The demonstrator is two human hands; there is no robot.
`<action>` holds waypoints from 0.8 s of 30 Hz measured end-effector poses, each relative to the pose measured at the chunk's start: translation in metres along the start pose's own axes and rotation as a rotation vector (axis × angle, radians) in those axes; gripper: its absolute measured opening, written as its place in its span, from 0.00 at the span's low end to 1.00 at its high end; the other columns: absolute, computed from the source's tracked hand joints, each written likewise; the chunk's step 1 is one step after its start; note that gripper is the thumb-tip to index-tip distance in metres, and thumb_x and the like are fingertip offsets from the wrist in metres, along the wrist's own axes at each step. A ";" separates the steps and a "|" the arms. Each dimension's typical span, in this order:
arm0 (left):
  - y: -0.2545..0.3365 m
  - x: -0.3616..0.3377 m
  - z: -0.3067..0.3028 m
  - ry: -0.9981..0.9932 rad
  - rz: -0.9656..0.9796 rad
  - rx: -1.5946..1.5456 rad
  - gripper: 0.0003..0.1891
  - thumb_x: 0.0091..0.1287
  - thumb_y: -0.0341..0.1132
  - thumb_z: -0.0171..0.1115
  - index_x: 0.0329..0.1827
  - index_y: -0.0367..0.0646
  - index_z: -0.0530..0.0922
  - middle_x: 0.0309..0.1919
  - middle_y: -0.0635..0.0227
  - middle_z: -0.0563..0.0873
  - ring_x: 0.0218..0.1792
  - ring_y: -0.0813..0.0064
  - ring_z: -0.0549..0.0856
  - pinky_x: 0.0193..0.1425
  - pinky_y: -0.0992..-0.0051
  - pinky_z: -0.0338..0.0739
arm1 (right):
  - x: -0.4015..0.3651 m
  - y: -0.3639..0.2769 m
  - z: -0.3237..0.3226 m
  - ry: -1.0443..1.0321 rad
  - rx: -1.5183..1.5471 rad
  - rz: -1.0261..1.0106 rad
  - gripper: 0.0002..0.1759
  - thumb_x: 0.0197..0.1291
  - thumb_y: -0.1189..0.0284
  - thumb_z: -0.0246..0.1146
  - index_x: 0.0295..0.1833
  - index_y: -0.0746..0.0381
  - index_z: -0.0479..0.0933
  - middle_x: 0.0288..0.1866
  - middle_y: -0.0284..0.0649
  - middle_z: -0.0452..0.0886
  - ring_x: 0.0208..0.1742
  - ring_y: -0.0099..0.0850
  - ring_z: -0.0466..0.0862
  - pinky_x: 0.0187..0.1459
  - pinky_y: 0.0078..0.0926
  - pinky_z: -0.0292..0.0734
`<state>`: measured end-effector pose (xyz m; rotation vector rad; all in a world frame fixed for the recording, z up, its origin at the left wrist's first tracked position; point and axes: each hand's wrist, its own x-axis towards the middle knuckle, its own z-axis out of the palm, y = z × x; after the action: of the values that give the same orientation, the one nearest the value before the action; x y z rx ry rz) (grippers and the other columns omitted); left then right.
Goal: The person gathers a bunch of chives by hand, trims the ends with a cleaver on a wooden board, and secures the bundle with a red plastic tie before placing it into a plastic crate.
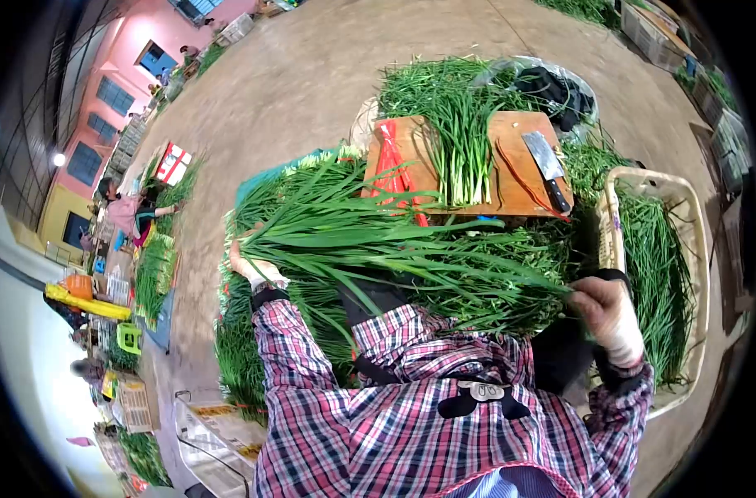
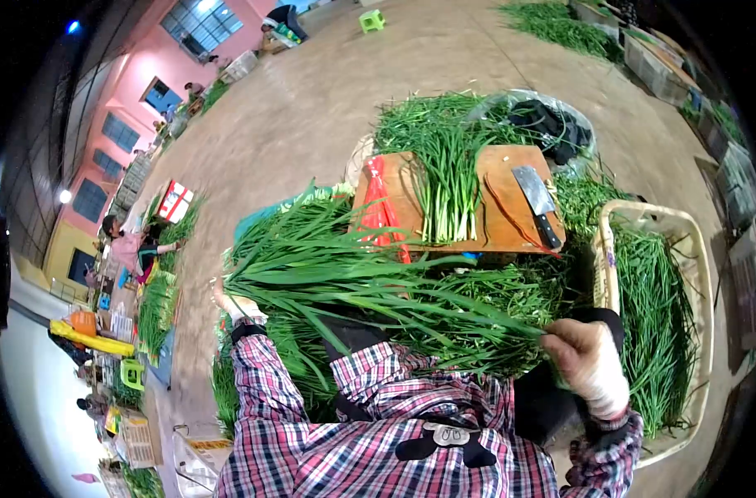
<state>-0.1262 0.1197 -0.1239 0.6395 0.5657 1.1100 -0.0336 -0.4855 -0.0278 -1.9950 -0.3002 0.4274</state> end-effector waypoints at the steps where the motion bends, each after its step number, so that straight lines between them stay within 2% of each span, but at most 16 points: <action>1: 0.007 0.013 -0.010 0.032 0.002 0.011 0.18 0.64 0.46 0.55 0.36 0.37 0.79 0.36 0.55 0.85 0.50 0.52 0.83 0.60 0.49 0.77 | -0.001 0.003 -0.014 0.085 0.064 -0.012 0.11 0.62 0.69 0.67 0.36 0.68 0.82 0.18 0.29 0.75 0.18 0.18 0.68 0.21 0.20 0.60; 4: 0.019 0.012 -0.017 0.056 -0.020 0.056 0.23 0.64 0.47 0.55 0.49 0.34 0.78 0.48 0.51 0.85 0.53 0.53 0.82 0.62 0.53 0.74 | 0.000 0.026 -0.042 0.352 0.199 -0.056 0.16 0.65 0.63 0.65 0.36 0.67 0.83 0.20 0.21 0.73 0.18 0.12 0.64 0.22 0.14 0.53; 5: 0.021 0.029 -0.031 0.002 -0.068 0.026 0.32 0.64 0.54 0.55 0.59 0.34 0.76 0.56 0.51 0.82 0.54 0.55 0.81 0.64 0.57 0.71 | 0.000 0.007 -0.050 0.311 0.239 0.032 0.18 0.65 0.58 0.65 0.38 0.64 0.83 0.19 0.20 0.70 0.19 0.10 0.61 0.22 0.13 0.50; 6: 0.017 0.045 -0.046 0.047 0.003 0.019 0.31 0.66 0.52 0.51 0.60 0.32 0.75 0.58 0.49 0.81 0.55 0.53 0.80 0.64 0.55 0.71 | 0.009 0.015 -0.055 0.328 0.257 -0.086 0.18 0.67 0.57 0.63 0.41 0.63 0.83 0.18 0.19 0.64 0.18 0.10 0.58 0.21 0.14 0.47; 9: 0.024 0.066 -0.074 0.001 -0.127 -0.083 0.28 0.69 0.51 0.47 0.55 0.33 0.77 0.59 0.51 0.80 0.56 0.49 0.80 0.65 0.50 0.72 | 0.047 -0.007 -0.055 0.519 0.210 -0.194 0.20 0.69 0.56 0.60 0.44 0.63 0.83 0.16 0.18 0.56 0.17 0.11 0.54 0.20 0.16 0.44; 10: 0.019 0.088 -0.108 -0.178 0.014 0.056 0.25 0.67 0.49 0.52 0.54 0.35 0.79 0.57 0.52 0.82 0.52 0.51 0.83 0.59 0.51 0.77 | 0.066 -0.012 -0.057 0.564 0.211 -0.258 0.19 0.71 0.56 0.59 0.44 0.62 0.83 0.15 0.18 0.54 0.16 0.12 0.53 0.20 0.16 0.43; 12: 0.032 0.108 -0.154 -0.754 -0.523 -0.432 0.22 0.63 0.46 0.60 0.51 0.37 0.80 0.50 0.54 0.86 0.46 0.53 0.85 0.52 0.56 0.82 | 0.106 -0.039 -0.066 0.614 0.216 -0.283 0.18 0.72 0.57 0.58 0.46 0.61 0.84 0.15 0.19 0.56 0.16 0.12 0.53 0.19 0.17 0.43; 14: 0.018 0.089 -0.142 0.015 -0.079 -0.259 0.19 0.57 0.43 0.64 0.47 0.39 0.82 0.45 0.59 0.87 0.41 0.58 0.86 0.43 0.53 0.83 | 0.162 -0.064 -0.082 0.667 0.286 -0.309 0.18 0.72 0.57 0.57 0.47 0.60 0.84 0.15 0.20 0.58 0.15 0.12 0.54 0.18 0.17 0.44; 15: 0.015 0.085 -0.137 0.025 -0.074 -0.280 0.19 0.57 0.43 0.63 0.47 0.39 0.82 0.45 0.60 0.88 0.41 0.58 0.86 0.42 0.52 0.82 | 0.195 -0.075 -0.093 0.652 0.217 -0.436 0.17 0.71 0.58 0.58 0.49 0.58 0.85 0.14 0.20 0.61 0.14 0.12 0.54 0.18 0.17 0.45; 17: 0.018 0.083 -0.134 0.163 -0.106 -0.287 0.20 0.57 0.43 0.60 0.47 0.39 0.82 0.46 0.61 0.87 0.44 0.58 0.86 0.45 0.53 0.80 | 0.255 -0.111 -0.101 0.629 0.143 -0.385 0.18 0.69 0.58 0.60 0.54 0.58 0.83 0.20 0.22 0.68 0.18 0.11 0.61 0.20 0.15 0.54; 18: 0.015 0.099 -0.150 0.248 -0.086 -0.273 0.21 0.56 0.45 0.58 0.48 0.40 0.82 0.46 0.60 0.87 0.47 0.58 0.86 0.49 0.55 0.80 | 0.302 -0.106 -0.123 0.540 -0.006 -0.424 0.25 0.68 0.55 0.61 0.64 0.57 0.77 0.34 0.33 0.82 0.33 0.21 0.80 0.33 0.19 0.73; 19: 0.016 0.092 -0.140 0.330 -0.087 -0.299 0.22 0.56 0.45 0.58 0.48 0.41 0.82 0.47 0.60 0.87 0.48 0.57 0.85 0.50 0.53 0.79 | 0.349 -0.105 -0.136 0.758 -0.429 -0.439 0.32 0.67 0.52 0.61 0.73 0.54 0.69 0.60 0.43 0.82 0.57 0.36 0.83 0.56 0.27 0.76; 20: 0.015 0.079 -0.124 0.412 -0.086 -0.329 0.22 0.56 0.45 0.57 0.49 0.41 0.82 0.47 0.60 0.87 0.49 0.57 0.85 0.52 0.51 0.78 | 0.390 -0.096 -0.150 0.817 -0.522 -0.505 0.36 0.68 0.51 0.60 0.76 0.53 0.63 0.73 0.44 0.71 0.71 0.43 0.73 0.68 0.32 0.66; 21: 0.019 0.066 -0.115 0.361 -0.152 -0.372 0.24 0.54 0.45 0.57 0.50 0.41 0.82 0.49 0.59 0.87 0.50 0.57 0.84 0.53 0.48 0.77 | 0.367 -0.117 -0.133 0.838 -0.436 -0.585 0.35 0.67 0.52 0.61 0.76 0.53 0.64 0.73 0.43 0.72 0.69 0.40 0.75 0.67 0.30 0.68; 22: 0.022 0.052 -0.097 0.443 -0.152 -0.366 0.24 0.54 0.45 0.57 0.50 0.41 0.83 0.50 0.59 0.87 0.51 0.56 0.84 0.54 0.48 0.76 | 0.329 -0.141 -0.106 0.853 -0.349 -0.665 0.35 0.66 0.53 0.63 0.75 0.53 0.65 0.72 0.42 0.72 0.68 0.37 0.77 0.66 0.28 0.70; 24: 0.029 0.035 -0.068 0.605 -0.165 -0.332 0.24 0.53 0.45 0.57 0.50 0.41 0.83 0.51 0.58 0.87 0.53 0.55 0.84 0.56 0.46 0.76 | 0.297 -0.134 -0.073 0.453 0.045 -0.749 0.27 0.66 0.65 0.65 0.70 0.56 0.72 0.67 0.40 0.77 0.64 0.26 0.78 0.64 0.22 0.73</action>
<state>-0.1799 0.1738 -0.1541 -0.0460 0.9063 1.2042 0.2626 -0.3699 0.0726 -1.7191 -0.6971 -0.4793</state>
